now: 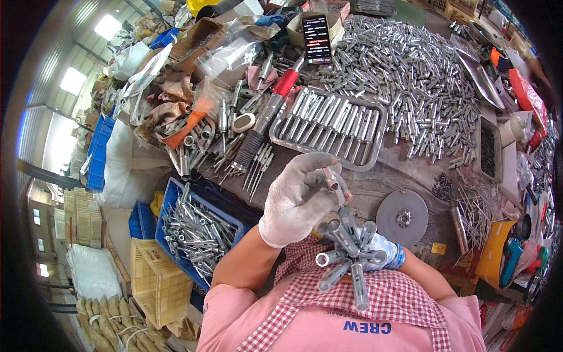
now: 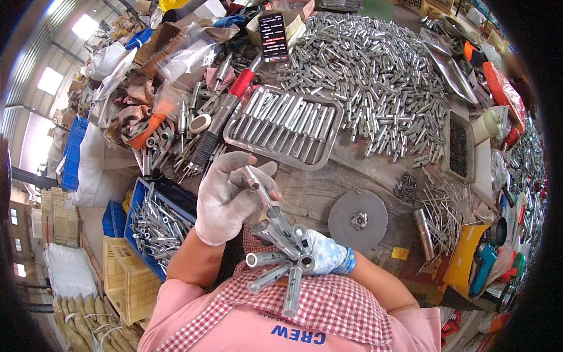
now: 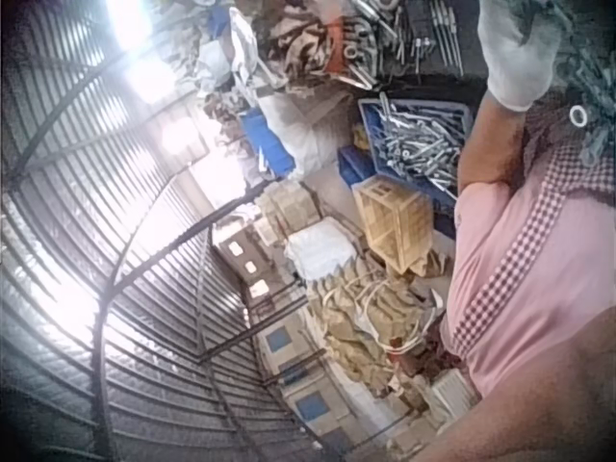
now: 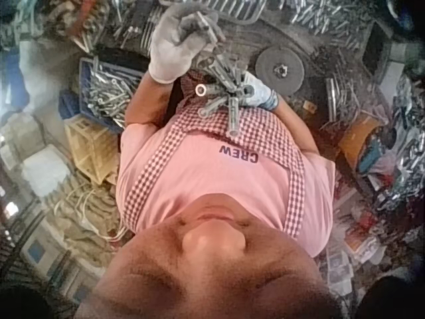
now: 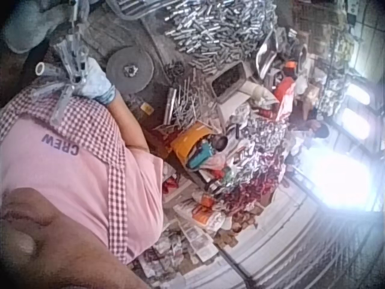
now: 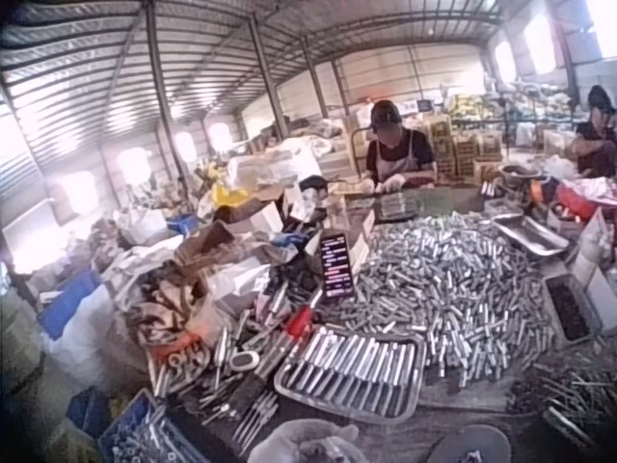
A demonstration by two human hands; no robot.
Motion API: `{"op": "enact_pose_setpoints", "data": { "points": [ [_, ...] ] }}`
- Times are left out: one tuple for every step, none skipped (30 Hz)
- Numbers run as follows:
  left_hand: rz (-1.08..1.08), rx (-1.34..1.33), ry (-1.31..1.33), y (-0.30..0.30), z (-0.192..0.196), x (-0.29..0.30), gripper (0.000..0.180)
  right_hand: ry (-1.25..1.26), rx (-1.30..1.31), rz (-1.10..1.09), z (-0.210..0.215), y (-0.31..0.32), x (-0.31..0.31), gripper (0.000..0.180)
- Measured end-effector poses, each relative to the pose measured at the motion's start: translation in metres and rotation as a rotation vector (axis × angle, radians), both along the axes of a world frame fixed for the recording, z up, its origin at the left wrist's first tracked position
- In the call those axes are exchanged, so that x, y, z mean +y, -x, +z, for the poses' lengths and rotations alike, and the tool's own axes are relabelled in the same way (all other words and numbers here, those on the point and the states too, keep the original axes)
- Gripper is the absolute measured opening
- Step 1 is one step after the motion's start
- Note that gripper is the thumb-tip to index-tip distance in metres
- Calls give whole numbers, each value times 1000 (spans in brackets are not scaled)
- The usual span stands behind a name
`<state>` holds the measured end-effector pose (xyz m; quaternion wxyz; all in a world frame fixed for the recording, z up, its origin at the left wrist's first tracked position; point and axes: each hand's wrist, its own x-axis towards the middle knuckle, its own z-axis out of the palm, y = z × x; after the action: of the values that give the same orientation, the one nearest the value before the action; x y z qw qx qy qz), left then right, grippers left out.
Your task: Assembling multiple small metal tubes into a central hub to create a frame structure.
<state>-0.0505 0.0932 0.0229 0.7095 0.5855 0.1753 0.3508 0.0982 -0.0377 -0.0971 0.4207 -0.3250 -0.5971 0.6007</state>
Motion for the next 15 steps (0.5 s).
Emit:
{"op": "enact_pose_setpoints", "data": {
  "points": [
    [1, 0, 1, 0, -1, 1, 47, -9, 15, 8, -2, -1, 0, 56],
    [-1, -6, -40, 0, -3, 3, 47, -18, 30, 17, -3, -1, 0, 56],
    [-4, -13, -80, 0, -3, 4, 47, -17, 30, 15, -6, -1, -1, 56],
    [-5, -13, -79, 0, -3, 3, 47, 41, 71, 24, -9, -1, -3, 56],
    [-3, -5, -32, -1, -1, 0, 47, 99, 111, 34, -10, -1, -4, 55],
    [2, 3, 13, -1, 0, -1, 47, 99, 112, 35, -9, -1, -3, 55],
    [3, 4, 13, 0, -1, 0, 47, 93, 120, 26, -8, 0, -3, 56],
    [0, 2, -43, 1, -2, 2, 47, 87, 128, 17, -6, 1, -2, 56],
    [-5, 0, -99, 1, -3, 3, 47, 88, 128, 17, -4, 1, -3, 56],
    [-4, -1, -98, 2, -3, 4, 47, 107, 121, 12, -3, 1, -3, 57],
    [-15, 0, -110, 2, -4, 5, 47, 125, 115, 8, -1, 1, -3, 58],
    [-24, 2, -124, 3, -4, 5, 47, 125, 115, 11, 0, 1, -3, 58],
    [-21, 3, -124, 3, -3, 5, 47, 183, 159, 24, 1, 1, -3, 59],
    [-26, -2, -108, 3, -2, 4, 46, 242, 202, 36, 2, 1, -3, 60],
    [-32, -7, -91, 2, -1, 4, 46, 242, 201, 37, 2, 1, -2, 60]
  ]
}}
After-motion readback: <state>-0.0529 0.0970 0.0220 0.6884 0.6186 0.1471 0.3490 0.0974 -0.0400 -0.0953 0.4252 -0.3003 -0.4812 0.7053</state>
